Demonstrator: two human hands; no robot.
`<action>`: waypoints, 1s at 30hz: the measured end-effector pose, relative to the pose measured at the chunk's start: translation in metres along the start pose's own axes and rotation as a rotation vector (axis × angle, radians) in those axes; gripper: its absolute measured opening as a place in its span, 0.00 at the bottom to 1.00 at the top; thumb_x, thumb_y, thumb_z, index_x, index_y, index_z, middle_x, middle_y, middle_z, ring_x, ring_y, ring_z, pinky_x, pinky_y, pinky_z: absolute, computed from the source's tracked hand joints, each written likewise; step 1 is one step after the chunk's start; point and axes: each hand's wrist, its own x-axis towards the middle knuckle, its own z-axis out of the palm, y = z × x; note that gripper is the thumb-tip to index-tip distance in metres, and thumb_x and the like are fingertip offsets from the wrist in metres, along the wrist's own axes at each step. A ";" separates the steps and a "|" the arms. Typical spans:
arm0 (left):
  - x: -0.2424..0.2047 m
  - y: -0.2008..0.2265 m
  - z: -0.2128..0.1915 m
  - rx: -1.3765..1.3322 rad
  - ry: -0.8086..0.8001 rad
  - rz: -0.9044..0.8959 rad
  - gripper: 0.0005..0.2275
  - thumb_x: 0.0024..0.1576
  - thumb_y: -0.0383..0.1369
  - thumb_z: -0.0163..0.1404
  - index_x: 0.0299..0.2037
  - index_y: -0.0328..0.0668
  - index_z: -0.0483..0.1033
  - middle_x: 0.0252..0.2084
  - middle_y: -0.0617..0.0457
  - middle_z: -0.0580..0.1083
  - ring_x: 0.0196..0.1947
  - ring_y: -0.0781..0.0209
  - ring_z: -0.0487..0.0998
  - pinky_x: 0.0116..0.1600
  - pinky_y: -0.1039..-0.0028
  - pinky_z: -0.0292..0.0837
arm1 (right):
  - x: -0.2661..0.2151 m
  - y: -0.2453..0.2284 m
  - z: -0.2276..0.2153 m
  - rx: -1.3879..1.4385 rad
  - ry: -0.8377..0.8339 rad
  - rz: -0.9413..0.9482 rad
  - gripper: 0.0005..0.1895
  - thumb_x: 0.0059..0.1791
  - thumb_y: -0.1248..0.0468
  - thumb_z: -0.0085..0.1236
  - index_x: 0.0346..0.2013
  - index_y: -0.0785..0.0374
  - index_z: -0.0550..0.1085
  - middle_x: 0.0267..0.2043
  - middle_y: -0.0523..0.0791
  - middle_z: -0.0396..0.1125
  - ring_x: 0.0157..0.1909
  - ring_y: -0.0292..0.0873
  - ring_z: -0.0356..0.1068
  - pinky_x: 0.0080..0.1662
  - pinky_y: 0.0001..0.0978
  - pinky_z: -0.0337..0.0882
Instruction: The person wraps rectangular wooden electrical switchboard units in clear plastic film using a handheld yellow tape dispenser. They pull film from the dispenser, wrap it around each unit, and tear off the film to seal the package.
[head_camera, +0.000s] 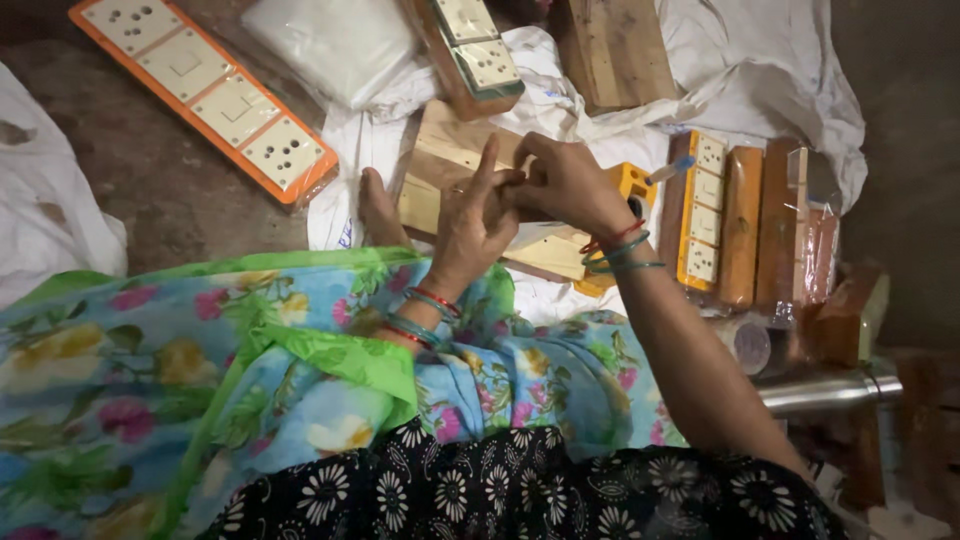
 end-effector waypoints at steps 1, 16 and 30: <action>0.000 -0.001 -0.001 0.003 -0.010 0.004 0.41 0.57 0.26 0.55 0.79 0.47 0.44 0.54 0.53 0.79 0.53 0.54 0.79 0.65 0.61 0.65 | 0.003 0.005 0.000 -0.040 -0.004 0.003 0.21 0.43 0.56 0.70 0.40 0.67 0.72 0.25 0.50 0.70 0.27 0.41 0.70 0.31 0.36 0.68; 0.004 -0.009 -0.010 0.246 -0.143 0.180 0.14 0.60 0.36 0.56 0.57 0.52 0.78 0.58 0.54 0.76 0.56 0.54 0.77 0.65 0.56 0.61 | -0.017 0.098 -0.020 -0.071 0.007 0.193 0.29 0.38 0.47 0.75 0.35 0.66 0.73 0.32 0.51 0.72 0.35 0.48 0.72 0.37 0.41 0.71; -0.012 0.024 0.032 0.239 -0.128 -0.173 0.29 0.59 0.48 0.57 0.66 0.41 0.67 0.56 0.38 0.68 0.56 0.41 0.70 0.65 0.49 0.60 | -0.074 0.057 0.112 1.165 0.738 0.187 0.20 0.55 0.63 0.56 0.59 0.62 0.63 0.56 0.49 0.64 0.57 0.43 0.69 0.55 0.33 0.72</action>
